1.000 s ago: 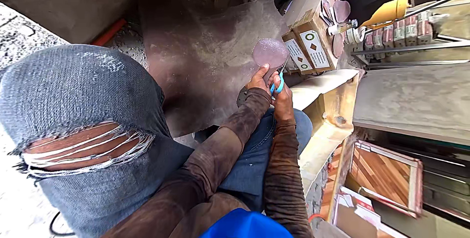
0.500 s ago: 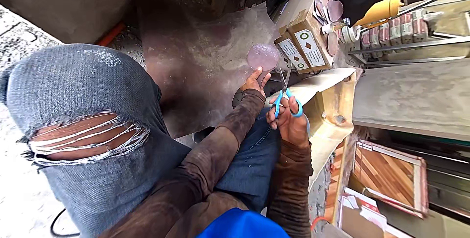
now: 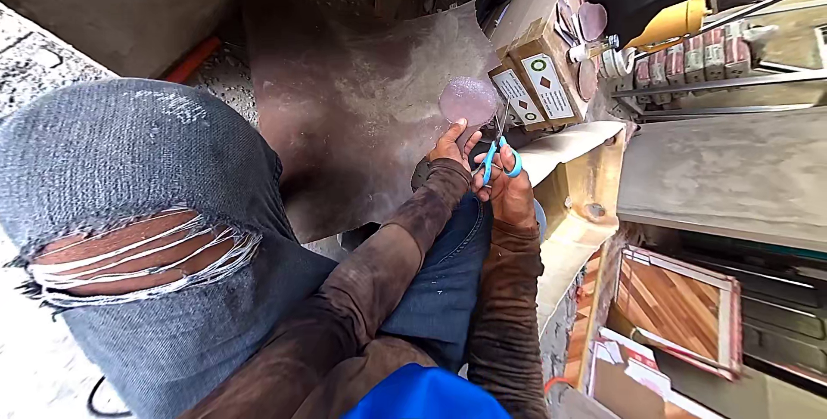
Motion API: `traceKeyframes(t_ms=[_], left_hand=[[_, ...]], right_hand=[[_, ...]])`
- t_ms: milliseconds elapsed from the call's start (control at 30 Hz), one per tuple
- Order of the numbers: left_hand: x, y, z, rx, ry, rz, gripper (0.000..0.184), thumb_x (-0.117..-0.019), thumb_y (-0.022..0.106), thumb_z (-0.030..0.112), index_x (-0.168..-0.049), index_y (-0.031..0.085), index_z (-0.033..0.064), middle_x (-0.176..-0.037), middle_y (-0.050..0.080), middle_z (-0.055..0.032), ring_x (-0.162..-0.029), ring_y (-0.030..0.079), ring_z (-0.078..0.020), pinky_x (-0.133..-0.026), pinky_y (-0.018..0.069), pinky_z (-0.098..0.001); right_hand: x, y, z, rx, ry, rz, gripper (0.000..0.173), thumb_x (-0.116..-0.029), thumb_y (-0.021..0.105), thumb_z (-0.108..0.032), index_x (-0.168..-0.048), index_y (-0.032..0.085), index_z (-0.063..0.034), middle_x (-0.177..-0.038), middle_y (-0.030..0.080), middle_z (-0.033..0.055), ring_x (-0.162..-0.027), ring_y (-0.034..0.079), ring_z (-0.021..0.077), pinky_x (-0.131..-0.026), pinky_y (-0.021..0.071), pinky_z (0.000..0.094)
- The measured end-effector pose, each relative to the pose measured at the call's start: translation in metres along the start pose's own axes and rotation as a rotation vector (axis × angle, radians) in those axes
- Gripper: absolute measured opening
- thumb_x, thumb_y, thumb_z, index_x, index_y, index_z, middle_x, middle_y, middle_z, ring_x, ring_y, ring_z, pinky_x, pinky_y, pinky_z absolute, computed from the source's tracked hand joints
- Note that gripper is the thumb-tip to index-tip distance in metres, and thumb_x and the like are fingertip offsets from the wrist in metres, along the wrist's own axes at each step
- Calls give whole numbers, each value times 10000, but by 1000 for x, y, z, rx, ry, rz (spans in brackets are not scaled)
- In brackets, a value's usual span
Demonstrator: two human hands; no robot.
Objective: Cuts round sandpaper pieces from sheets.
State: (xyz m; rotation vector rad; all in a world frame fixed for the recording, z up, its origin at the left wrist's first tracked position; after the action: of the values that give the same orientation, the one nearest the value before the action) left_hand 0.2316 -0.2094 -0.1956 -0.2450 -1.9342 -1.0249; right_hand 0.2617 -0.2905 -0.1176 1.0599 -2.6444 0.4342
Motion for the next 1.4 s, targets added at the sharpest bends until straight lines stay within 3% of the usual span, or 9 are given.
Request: traceKeyframes(t_ms=[200,267,367,467,667,867,967,1033,1400], left_hand=[[9,1,-7,-43,-60,-3,444,-914,728,64,-1297,515,-8,-1049,658,-182,-756,698,-240,-654,623,-350],[9,-2,-12,-83,-74,-39,443,-913,744,129,-1293,528,56,-1070,673,-125,-791,716,-189,-662,623,-298],[5,-2,-7,-15,-39,-2,418,-899,728,15,-1263,530,-38,-1021,670,-195,-759,699,-236,-632,615,-334],[5,-3,-8,-12,-27,-11,364,-897,723,-7,-1219,563,-60,-1018,678,-202,-778,703,-241,-643,614,-343],[11,-2,-7,-33,-3,-41,382,-903,724,-6,-1236,550,-72,-1003,693,-215,-765,723,-258,-638,625,-347],[7,-9,-7,-75,30,-12,392,-898,733,-13,-1237,551,-85,-993,699,-228,-740,728,-267,-591,618,-347],[9,-12,-9,-121,27,-39,409,-926,714,35,-1287,530,-23,-1045,682,-176,-775,716,-215,-617,609,-300],[3,-13,-9,-72,29,-9,388,-898,730,-17,-1239,555,-75,-990,700,-221,-742,725,-260,-598,616,-340],[-1,-14,-15,-24,22,-10,345,-890,726,-38,-1196,573,-84,-971,707,-224,-748,730,-270,-609,621,-346]], right_hand=[[-28,-16,0,374,-164,74,486,-1016,523,-549,-1139,631,-91,-696,655,11,-580,630,116,-529,546,277],[-26,-17,-7,473,-211,29,511,-1000,525,-578,-1126,635,-95,-691,652,5,-572,624,119,-519,540,278],[-16,-17,-20,603,-190,-32,524,-981,547,-567,-1121,641,-71,-689,632,-5,-569,606,108,-504,511,256],[-17,-25,-27,690,-186,-1,495,-981,563,-552,-1092,650,-77,-675,626,-7,-549,591,97,-493,500,251],[-38,-32,-30,596,-205,-111,558,-952,580,-602,-1177,634,-95,-714,648,4,-554,602,104,-477,508,248],[-36,-38,-25,623,-209,-90,508,-970,575,-558,-1125,644,-79,-645,597,-37,-495,542,58,-458,472,213],[-35,-44,-25,633,-182,-82,534,-960,583,-593,-1098,664,-83,-608,579,-50,-465,501,42,-444,434,201],[-36,-46,-24,602,-177,-95,552,-961,574,-608,-1093,666,-80,-600,573,-45,-455,485,40,-435,417,196],[-33,-42,-23,575,-258,-31,447,-967,609,-524,-1025,682,-87,-571,538,-62,-439,444,24,-428,379,188]])
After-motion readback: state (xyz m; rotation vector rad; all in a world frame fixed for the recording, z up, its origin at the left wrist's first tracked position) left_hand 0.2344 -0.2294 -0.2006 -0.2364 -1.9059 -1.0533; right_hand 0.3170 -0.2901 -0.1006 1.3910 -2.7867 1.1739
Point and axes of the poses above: each hand's wrist, its own x-axis away from the middle knuckle, its own y-axis out of the palm, z = x × y, the point moved 6 cm from there along -x, towards the middle knuckle
